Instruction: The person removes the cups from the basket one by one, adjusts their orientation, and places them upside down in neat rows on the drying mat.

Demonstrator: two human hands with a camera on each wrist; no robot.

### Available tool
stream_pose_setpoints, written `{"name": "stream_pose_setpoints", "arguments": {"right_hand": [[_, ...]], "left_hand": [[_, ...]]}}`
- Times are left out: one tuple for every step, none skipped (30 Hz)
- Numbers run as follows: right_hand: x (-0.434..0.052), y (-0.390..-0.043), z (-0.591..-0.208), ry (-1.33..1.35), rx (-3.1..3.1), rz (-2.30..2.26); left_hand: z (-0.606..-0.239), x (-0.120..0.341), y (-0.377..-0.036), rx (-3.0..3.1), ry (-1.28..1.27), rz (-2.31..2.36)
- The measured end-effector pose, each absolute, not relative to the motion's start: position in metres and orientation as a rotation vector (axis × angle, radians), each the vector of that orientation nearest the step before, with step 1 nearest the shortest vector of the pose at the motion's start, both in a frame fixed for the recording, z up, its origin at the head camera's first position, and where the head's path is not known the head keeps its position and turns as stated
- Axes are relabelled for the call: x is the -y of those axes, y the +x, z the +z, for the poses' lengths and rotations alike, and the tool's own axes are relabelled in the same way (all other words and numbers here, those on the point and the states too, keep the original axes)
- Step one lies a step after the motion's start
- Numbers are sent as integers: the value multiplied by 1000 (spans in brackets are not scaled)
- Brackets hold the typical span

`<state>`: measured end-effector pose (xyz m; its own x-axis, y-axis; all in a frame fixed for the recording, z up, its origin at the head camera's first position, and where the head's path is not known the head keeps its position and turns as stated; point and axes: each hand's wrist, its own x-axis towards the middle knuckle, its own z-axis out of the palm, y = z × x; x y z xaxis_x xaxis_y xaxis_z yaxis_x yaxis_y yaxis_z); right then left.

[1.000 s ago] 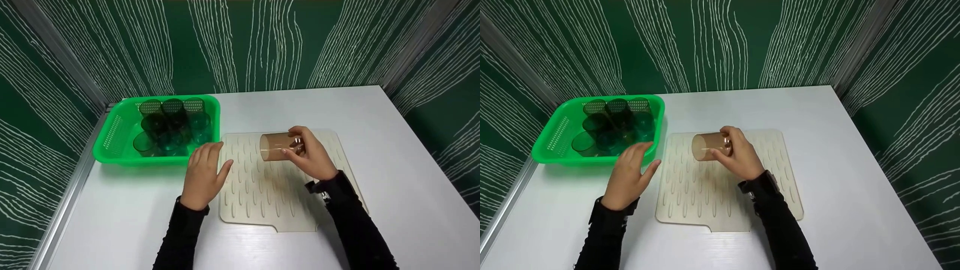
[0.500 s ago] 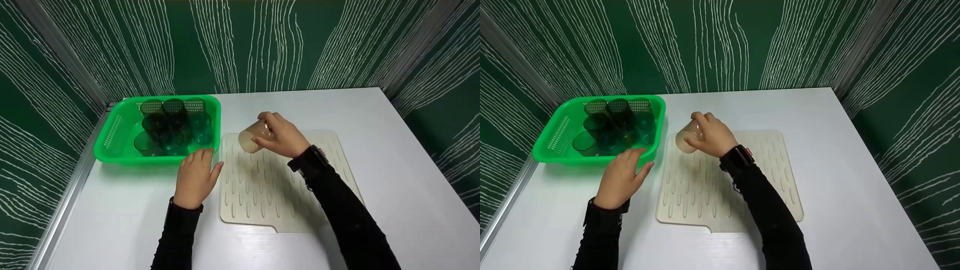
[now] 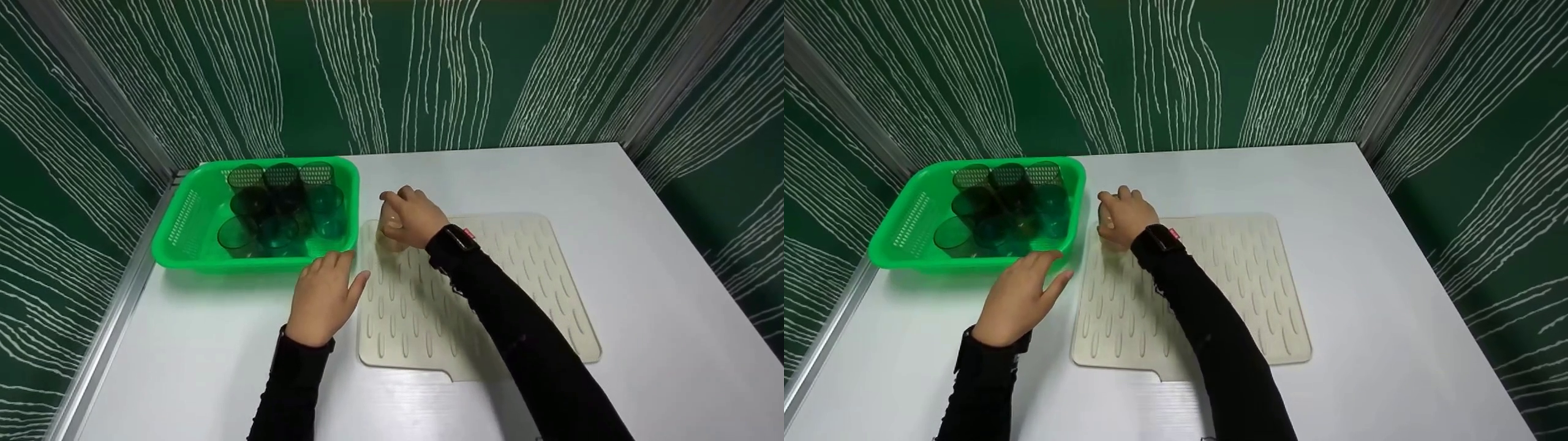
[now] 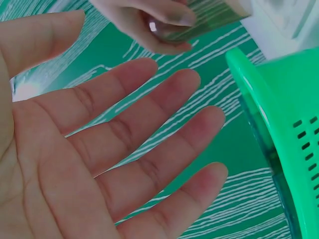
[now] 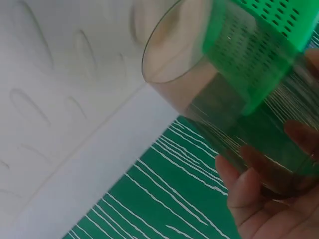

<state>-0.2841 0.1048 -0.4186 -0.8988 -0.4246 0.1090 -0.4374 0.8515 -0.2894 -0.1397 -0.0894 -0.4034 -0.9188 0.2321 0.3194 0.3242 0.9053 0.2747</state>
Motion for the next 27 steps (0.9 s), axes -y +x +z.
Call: {"name": "stream_pose_setpoints", "arguments": {"right_hand": [[-103, -286, -422, 680, 2994, 466], [-102, -287, -424, 664, 3006, 453], [-102, -288, -427, 650, 3018, 441], [-101, -289, -428, 637, 3030, 431], [-101, -289, -430, 625, 3044, 419], [-100, -289, -431, 618, 3052, 413], [-100, -289, -433, 614, 3059, 405], [-100, -289, -433, 615, 3064, 403], [-99, -289, -434, 620, 3064, 404], [-99, -289, -435, 626, 3063, 402], [-98, -289, -436, 633, 3059, 405], [-98, -289, -437, 639, 3051, 414], [-98, -289, -437, 644, 3042, 422], [-98, -289, -438, 651, 3031, 424], [-98, -289, -438, 660, 3024, 419], [-98, -289, -439, 672, 3020, 399], [-98, -290, -440, 685, 3014, 384], [-99, -290, -441, 695, 3009, 366], [-99, -289, -441, 709, 3005, 340], [-100, -290, -442, 722, 3001, 318], [-100, -289, -443, 728, 2998, 307], [-100, -289, -444, 734, 2994, 296], [-100, -289, -445, 736, 2992, 294], [-100, -289, -445, 726, 2995, 318], [-100, -288, -445, 714, 2999, 340], [-100, -288, -446, 699, 3003, 370], [-100, -287, -445, 683, 3004, 403]], "left_hand": [[-403, 89, -140, 2792, -416, -466], [-403, 89, -139, 2794, -416, -460], [-403, 89, -140, 2795, -417, -457], [-403, 88, -140, 2796, -419, -455], [-403, 88, -140, 2796, -420, -455], [-404, 88, -140, 2796, -422, -454], [-404, 88, -140, 2796, -425, -453], [-405, 87, -140, 2794, -429, -454], [-405, 87, -140, 2792, -433, -457], [-406, 87, -140, 2790, -438, -460], [-406, 87, -140, 2789, -442, -463], [-407, 87, -140, 2787, -448, -468], [-407, 87, -140, 2786, -452, -473], [-406, 86, -141, 2785, -456, -480], [-406, 86, -141, 2787, -457, -484], [-406, 86, -141, 2791, -456, -489], [-406, 86, -141, 2794, -456, -492], [-406, 86, -141, 2799, -453, -495], [-406, 86, -140, 2803, -451, -498], [-406, 86, -140, 2806, -450, -501], [-406, 86, -140, 2810, -449, -505], [-406, 86, -140, 2812, -451, -508], [-406, 86, -140, 2812, -455, -511], [-406, 86, -140, 2812, -459, -516], [-406, 86, -140, 2812, -464, -521], [-406, 86, -140, 2811, -468, -525], [-406, 86, -140, 2810, -471, -528]]}}
